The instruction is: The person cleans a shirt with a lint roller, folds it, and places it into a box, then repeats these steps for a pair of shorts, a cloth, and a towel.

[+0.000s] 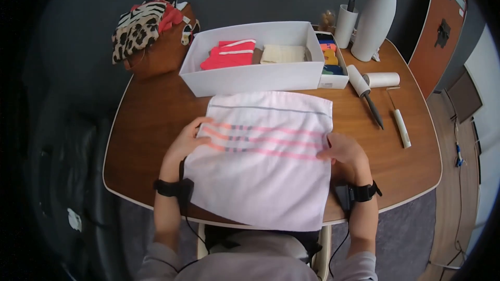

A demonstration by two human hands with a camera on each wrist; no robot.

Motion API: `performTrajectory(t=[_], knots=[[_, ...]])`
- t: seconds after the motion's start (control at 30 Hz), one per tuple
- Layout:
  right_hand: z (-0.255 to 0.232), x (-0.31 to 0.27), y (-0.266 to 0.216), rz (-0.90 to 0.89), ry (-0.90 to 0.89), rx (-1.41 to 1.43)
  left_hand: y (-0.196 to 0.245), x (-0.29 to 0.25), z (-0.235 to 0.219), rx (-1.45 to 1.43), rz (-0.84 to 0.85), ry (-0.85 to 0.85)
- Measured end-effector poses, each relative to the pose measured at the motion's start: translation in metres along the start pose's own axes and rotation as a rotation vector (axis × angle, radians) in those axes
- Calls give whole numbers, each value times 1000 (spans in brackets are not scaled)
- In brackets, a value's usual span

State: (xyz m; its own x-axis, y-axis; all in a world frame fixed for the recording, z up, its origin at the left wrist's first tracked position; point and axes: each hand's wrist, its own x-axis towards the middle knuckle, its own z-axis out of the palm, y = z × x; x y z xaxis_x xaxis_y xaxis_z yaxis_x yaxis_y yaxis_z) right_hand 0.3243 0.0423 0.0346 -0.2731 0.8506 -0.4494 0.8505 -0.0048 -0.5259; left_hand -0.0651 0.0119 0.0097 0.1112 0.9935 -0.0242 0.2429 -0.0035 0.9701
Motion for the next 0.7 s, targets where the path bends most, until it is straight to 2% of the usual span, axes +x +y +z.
performTrajectory(t=[0.07,0.1,0.2,0.23,0.37,0.43,0.5,0.57,0.6,0.67,0.7], knots=[[1,4,3,-135,24,-97,-6,5,-9,110,124,-50],[1,5,4,-203,41,-145,-6,4,-11,43,67,-1],[-7,0,20,-336,22,443,1,1,-18,-35,-33,99],[-11,-5,17,-322,-14,715,5,1,-19,-53,-36,121],[-19,-5,20,-432,298,998,17,-2,-19,-148,59,149],[-30,-19,-1,-528,442,955,33,-5,-15,-238,83,123],[-44,-16,-7,-637,531,928,44,4,-20,33,208,126],[-66,-8,-11,-619,588,846,62,16,-25,325,305,176],[-76,-5,-14,-609,617,808,78,17,-29,528,292,235],[-95,-14,-28,-654,652,764,95,24,-33,465,441,314],[-102,-17,-31,-704,651,743,108,20,-32,477,457,334]])
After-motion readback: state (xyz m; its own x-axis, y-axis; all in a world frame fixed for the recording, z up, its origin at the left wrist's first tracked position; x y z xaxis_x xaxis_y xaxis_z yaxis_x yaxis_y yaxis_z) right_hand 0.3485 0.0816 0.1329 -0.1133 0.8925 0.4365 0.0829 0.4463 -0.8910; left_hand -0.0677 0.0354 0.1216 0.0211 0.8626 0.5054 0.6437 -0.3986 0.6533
